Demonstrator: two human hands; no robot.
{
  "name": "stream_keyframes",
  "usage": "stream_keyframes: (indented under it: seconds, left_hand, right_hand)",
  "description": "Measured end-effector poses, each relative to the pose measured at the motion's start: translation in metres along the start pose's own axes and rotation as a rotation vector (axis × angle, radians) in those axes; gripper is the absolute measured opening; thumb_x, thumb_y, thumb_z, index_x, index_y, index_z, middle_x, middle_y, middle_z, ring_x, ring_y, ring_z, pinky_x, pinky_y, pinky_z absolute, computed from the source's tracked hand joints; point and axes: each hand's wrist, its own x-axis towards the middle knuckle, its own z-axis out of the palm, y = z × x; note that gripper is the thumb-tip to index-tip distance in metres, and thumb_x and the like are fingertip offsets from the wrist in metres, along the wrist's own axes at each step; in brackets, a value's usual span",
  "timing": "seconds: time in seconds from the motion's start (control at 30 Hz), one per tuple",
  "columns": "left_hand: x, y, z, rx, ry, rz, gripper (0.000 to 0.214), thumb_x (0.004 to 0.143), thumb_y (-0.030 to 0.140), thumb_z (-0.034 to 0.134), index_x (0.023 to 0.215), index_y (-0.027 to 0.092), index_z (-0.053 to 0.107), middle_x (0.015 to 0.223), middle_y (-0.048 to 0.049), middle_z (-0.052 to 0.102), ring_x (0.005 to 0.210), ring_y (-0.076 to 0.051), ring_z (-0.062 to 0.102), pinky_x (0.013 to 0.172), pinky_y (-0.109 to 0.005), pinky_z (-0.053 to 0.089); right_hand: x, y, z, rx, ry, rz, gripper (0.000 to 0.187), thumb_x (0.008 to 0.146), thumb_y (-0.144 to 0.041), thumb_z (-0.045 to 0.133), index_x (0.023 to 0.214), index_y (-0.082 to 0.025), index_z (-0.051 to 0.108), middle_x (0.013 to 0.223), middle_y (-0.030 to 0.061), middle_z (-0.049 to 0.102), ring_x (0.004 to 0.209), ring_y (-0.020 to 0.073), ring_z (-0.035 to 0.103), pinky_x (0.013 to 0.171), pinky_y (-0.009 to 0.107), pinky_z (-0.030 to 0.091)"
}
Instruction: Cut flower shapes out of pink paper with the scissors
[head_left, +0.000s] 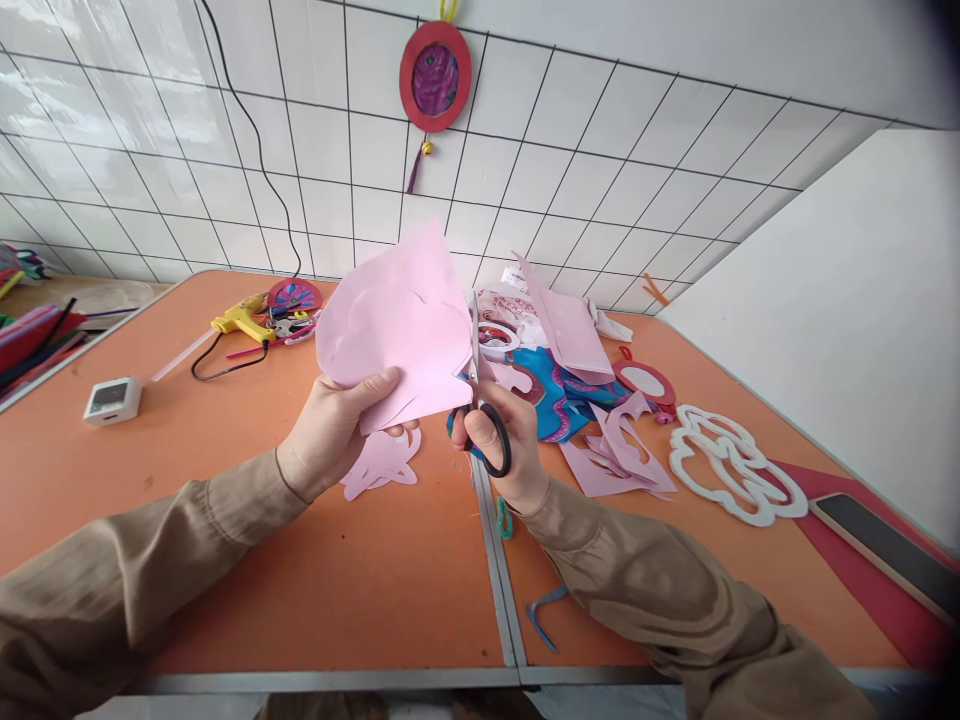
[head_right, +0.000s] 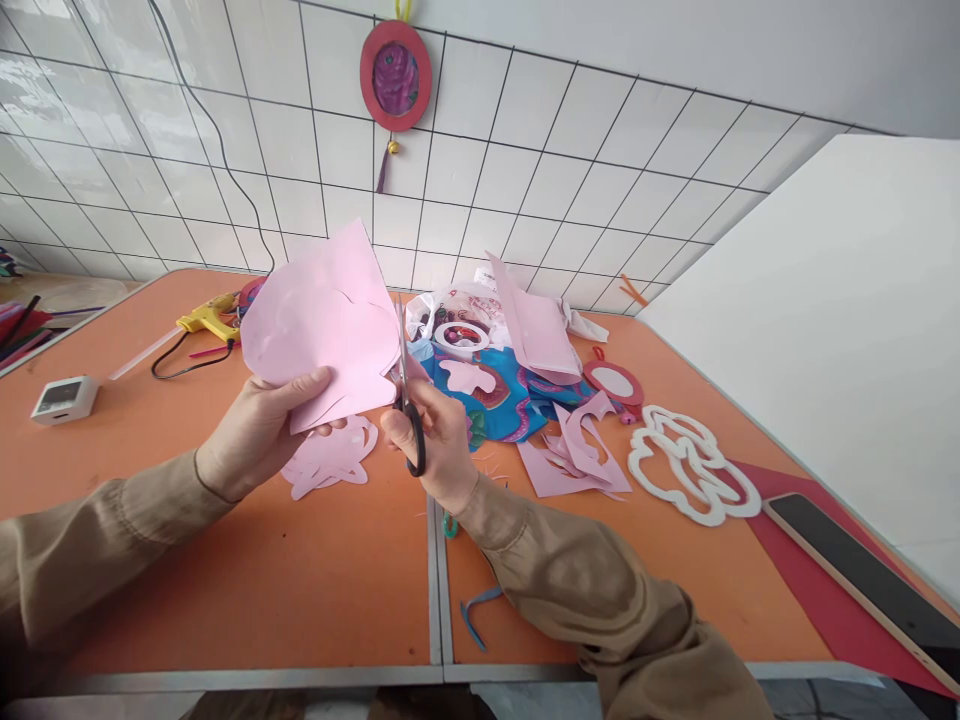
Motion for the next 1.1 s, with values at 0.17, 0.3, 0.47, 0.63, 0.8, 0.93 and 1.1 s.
stream_keyframes:
  seconds: [0.17,0.3,0.47,0.63,0.8,0.93,1.1]
  left_hand:
    - [-0.0003,0.0004,0.0014,-0.002,-0.002,-0.016,0.024,0.067,0.026,0.086,0.068,0.007,0.07,0.056,-0.0051,0.064,0.042,-0.013,0.058,0.04,-0.022,0.047]
    - [0.0,0.0,0.0016,-0.007,0.0,-0.01,0.023,0.067,0.025,0.086,0.07,0.007,0.071,0.055,-0.0046,0.064,0.042,-0.013,0.058,0.04,-0.022,0.048]
    - [0.0017,0.0,0.0007,-0.002,-0.004,-0.002,0.025,0.065,0.025,0.087,0.072,0.007,0.072,0.058,-0.0048,0.065,0.043,-0.013,0.059,0.04,-0.022,0.048]
    - [0.0034,0.0009,-0.0005,0.004,-0.016,0.009,0.024,0.066,0.026,0.087,0.07,0.008,0.071,0.055,-0.0046,0.064,0.042,-0.012,0.057,0.039,-0.022,0.046]
    - [0.0062,0.0004,-0.0026,0.016,-0.01,-0.001,0.023,0.066,0.025,0.086,0.071,0.008,0.072,0.057,-0.006,0.066,0.044,-0.014,0.059,0.038,-0.022,0.045]
    - [0.0081,-0.0001,-0.0038,0.019,-0.015,0.0,0.023,0.065,0.025,0.087,0.07,0.008,0.072,0.057,-0.0061,0.066,0.045,-0.015,0.06,0.036,-0.022,0.044]
    - [0.0081,0.0015,-0.0029,0.019,-0.006,0.012,0.022,0.065,0.024,0.086,0.068,0.008,0.071,0.056,-0.0048,0.065,0.043,-0.013,0.057,0.035,-0.021,0.042]
  right_hand:
    - [0.0,0.0004,0.0004,0.042,-0.001,-0.022,0.041,0.084,-0.059,0.065,0.074,-0.021,0.055,0.055,-0.0023,0.054,0.049,0.0127,0.049,0.045,0.027,0.037]
    - [-0.0004,0.001,0.0001,0.023,0.002,-0.032,0.038,0.086,-0.057,0.065,0.077,-0.021,0.058,0.053,-0.0029,0.054,0.046,0.0119,0.048,0.045,0.027,0.037]
    - [-0.0003,-0.0004,0.0,-0.025,0.014,-0.006,0.039,0.085,-0.059,0.064,0.08,-0.021,0.06,0.052,-0.0033,0.054,0.046,0.0124,0.049,0.044,0.027,0.039]
    - [-0.0003,-0.0015,0.0009,-0.036,0.008,-0.016,0.039,0.086,-0.058,0.063,0.079,-0.02,0.06,0.052,-0.0029,0.054,0.047,0.0128,0.05,0.045,0.028,0.04]
    - [-0.0009,-0.0012,0.0028,-0.028,0.014,-0.007,0.039,0.086,-0.057,0.063,0.075,-0.021,0.056,0.052,-0.0028,0.054,0.046,0.0122,0.05,0.044,0.027,0.04]
    - [-0.0009,-0.0025,0.0046,0.001,0.014,0.009,0.04,0.085,-0.056,0.065,0.069,-0.022,0.051,0.052,-0.003,0.053,0.045,0.012,0.049,0.043,0.027,0.041]
    - [-0.0022,0.0007,0.0054,0.043,0.025,0.06,0.041,0.083,-0.06,0.066,0.072,-0.023,0.053,0.052,-0.0028,0.053,0.044,0.0131,0.05,0.042,0.029,0.043]
